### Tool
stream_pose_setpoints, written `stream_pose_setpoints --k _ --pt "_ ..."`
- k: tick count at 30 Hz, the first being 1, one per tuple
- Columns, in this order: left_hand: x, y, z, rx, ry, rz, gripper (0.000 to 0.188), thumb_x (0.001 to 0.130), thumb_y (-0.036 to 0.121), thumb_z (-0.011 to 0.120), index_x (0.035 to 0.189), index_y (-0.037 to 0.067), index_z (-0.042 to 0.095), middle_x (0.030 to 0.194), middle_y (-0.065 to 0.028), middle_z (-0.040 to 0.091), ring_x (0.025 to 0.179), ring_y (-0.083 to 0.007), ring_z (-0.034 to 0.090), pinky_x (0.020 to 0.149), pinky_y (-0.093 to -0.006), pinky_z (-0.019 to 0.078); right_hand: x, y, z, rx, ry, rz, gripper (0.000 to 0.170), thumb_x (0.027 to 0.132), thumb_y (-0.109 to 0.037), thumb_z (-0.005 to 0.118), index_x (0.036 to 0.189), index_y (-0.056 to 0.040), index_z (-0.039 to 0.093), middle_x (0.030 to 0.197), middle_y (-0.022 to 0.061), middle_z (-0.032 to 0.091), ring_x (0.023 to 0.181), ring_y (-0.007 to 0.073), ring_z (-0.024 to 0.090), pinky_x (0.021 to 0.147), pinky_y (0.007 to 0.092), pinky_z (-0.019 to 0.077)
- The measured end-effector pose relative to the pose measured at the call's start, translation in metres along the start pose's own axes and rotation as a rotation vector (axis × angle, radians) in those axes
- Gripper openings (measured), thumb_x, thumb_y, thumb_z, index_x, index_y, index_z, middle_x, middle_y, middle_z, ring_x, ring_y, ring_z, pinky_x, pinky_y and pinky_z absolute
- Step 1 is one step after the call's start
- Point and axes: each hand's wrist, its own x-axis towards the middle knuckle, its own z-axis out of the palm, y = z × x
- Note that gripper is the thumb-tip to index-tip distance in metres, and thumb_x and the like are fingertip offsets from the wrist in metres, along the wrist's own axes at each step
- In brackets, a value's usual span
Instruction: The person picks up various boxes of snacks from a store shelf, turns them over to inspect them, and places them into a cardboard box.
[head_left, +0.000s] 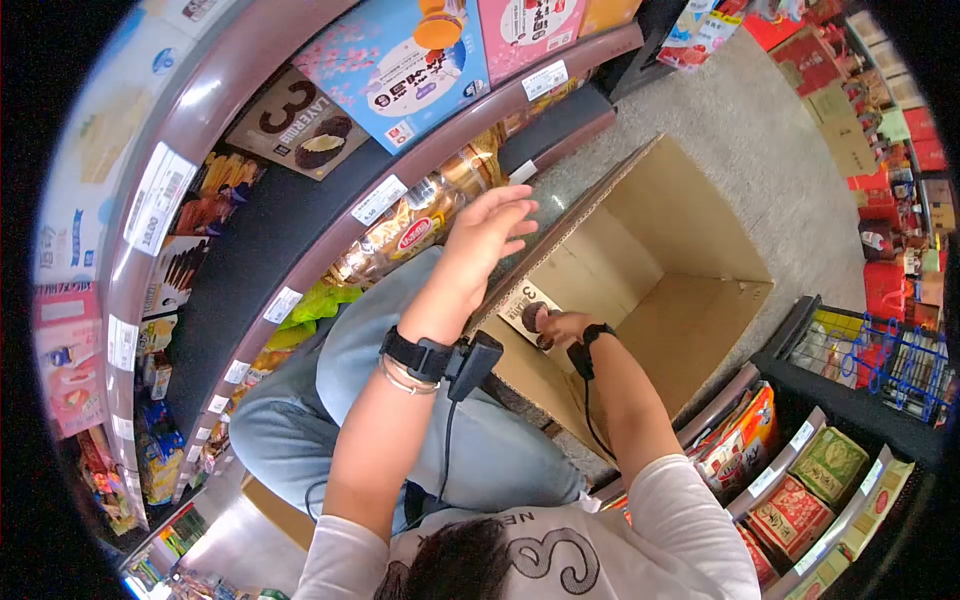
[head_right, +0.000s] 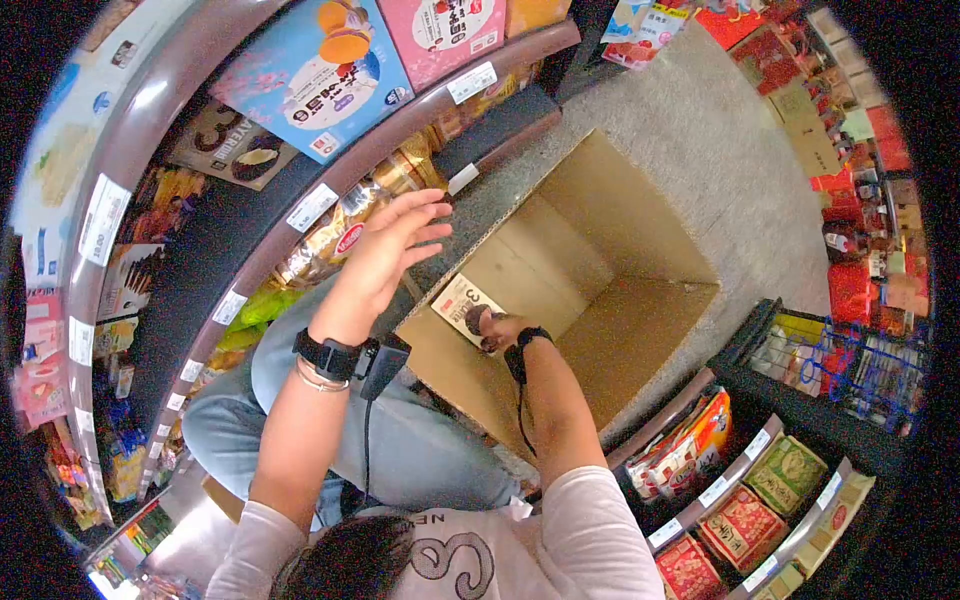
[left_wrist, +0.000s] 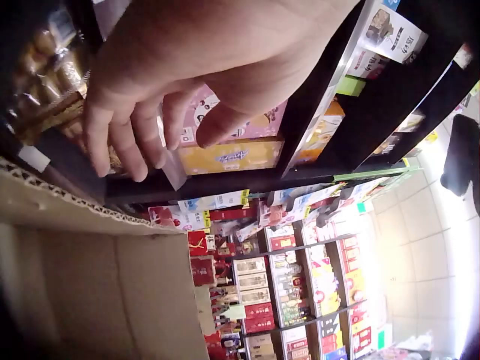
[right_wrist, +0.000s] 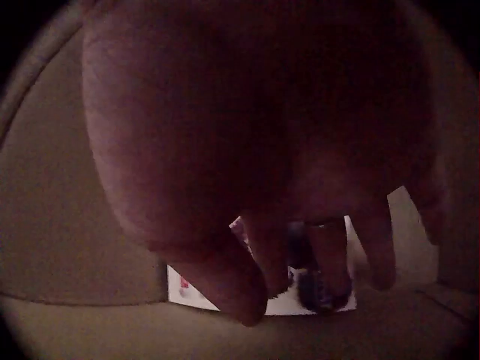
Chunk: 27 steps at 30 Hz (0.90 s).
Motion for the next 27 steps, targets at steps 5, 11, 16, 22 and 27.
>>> stream_pose_setpoints --k 5,11,16,22,27 --pt "-0.007 0.002 -0.012 -0.031 0.122 0.090 0.030 0.091 0.022 0.055 0.119 0.009 0.056 0.114 -0.0050 0.061 0.102 -0.0162 0.058 0.087 -0.0324 0.0452 -0.135 -0.099 -0.013 0.232 0.220 -0.243 0.025 0.087 -0.033 0.057 0.097 -0.0110 0.063 0.094 0.0022 0.063 0.091 0.0152 0.060 0.079 0.0302 0.0475" --pt "-0.027 0.019 -0.035 -0.100 0.320 0.274 0.028 0.090 0.019 0.056 0.116 0.009 0.055 0.107 -0.0026 0.061 0.093 -0.0133 0.059 0.077 -0.0283 0.0460 -0.288 -0.181 0.004 -0.105 -0.014 -0.767 0.031 0.088 -0.030 0.061 0.109 -0.0072 0.060 0.100 0.0036 0.064 0.095 0.0143 0.060 0.082 0.0312 0.0483" --pt "-0.041 0.037 -0.080 -0.050 0.563 0.488 0.034 0.087 0.013 0.059 0.120 0.009 0.051 0.112 -0.0072 0.056 0.096 -0.0168 0.056 0.077 -0.0309 0.0482 -0.339 -0.252 0.074 -0.141 -0.002 -1.200 0.039 0.088 -0.018 0.063 0.122 -0.0039 0.051 0.111 0.0060 0.060 0.096 0.0132 0.059 0.083 0.0309 0.0487" --pt "-0.038 0.085 -0.125 0.864 1.105 0.922 0.070 0.072 0.020 0.069 0.134 0.003 0.041 0.123 -0.0261 0.047 0.114 -0.0404 0.043 0.098 -0.0466 0.0357 -0.308 -0.331 0.131 -0.408 0.489 -1.429 0.055 0.082 -0.009 0.064 0.132 -0.0063 0.043 0.118 0.0159 0.058 0.091 0.0206 0.062 0.083 0.0344 0.0495" --pt "-0.039 0.119 -0.150 1.108 1.034 0.679 0.068 0.074 0.031 0.066 0.132 0.005 0.043 0.132 -0.0277 0.043 0.123 -0.0444 0.039 0.102 -0.0517 0.0304 -0.293 -0.374 0.168 -0.745 1.035 -1.300 0.067 0.078 -0.010 0.061 0.138 -0.0099 0.032 0.103 0.0245 0.060 0.085 0.0357 0.063 0.074 0.0433 0.0508"
